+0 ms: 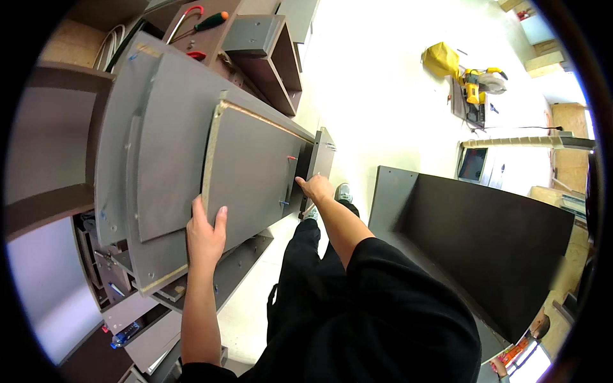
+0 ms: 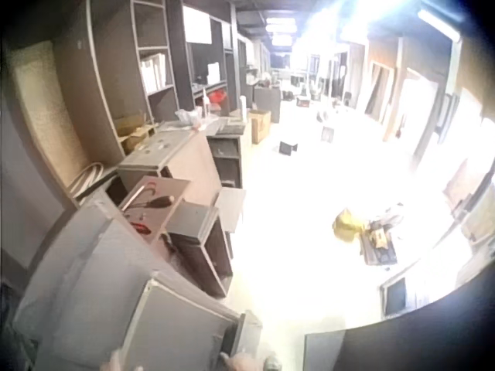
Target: The person assembles gray cabinet components on the floor using a cordless drill. They align panels, drive screws, and place a wooden shelf into the frame. Other people are visible in the background.
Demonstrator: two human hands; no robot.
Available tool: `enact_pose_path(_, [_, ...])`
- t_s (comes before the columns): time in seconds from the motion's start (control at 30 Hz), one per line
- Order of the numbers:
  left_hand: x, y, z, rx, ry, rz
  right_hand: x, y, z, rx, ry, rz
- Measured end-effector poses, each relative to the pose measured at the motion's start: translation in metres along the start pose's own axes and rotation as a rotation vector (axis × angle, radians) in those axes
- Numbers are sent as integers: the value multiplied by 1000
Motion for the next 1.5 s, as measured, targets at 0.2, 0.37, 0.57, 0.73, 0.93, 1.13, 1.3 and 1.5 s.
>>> enact_pose_path(0.2, [-8,8,-4,-66,2,-15,-30,-5,-18,58,-12,-45])
enact_pose_path(0.37, [-16,5,-5,-99,12,-74,-90,-29,-37,108,42,-57])
enact_pose_path(0.57, [-7,1,-5,-60,-29,-73,-134,-76,-69,86,-56,-91])
enact_pose_path(0.73, [2,-3,-1,10,-110,-127,-101,-183,-64,21,-40,-93])
enact_pose_path(0.93, [4,0,-1,-52,-25,-80,-32,-267,-62,-30,-63,-162])
enact_pose_path(1.13, [6,2,-6,-70,-71,-86,39,-303,-104,-57,-209,-152])
enact_pose_path(1.3, [7,-5,-8,-154,-140,-39,80,-314,-189,-9,-163,-259])
enact_pose_path(1.5, [27,8,8,-158,-232,-463,122,-284,-305,30,-221,-116])
Point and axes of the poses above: each hand's wrist, its own z-axis away from the middle knuckle, its own y-axis out of the palm, x = y × z, the point moved 6 cm from there along -z, towards the middle knuckle
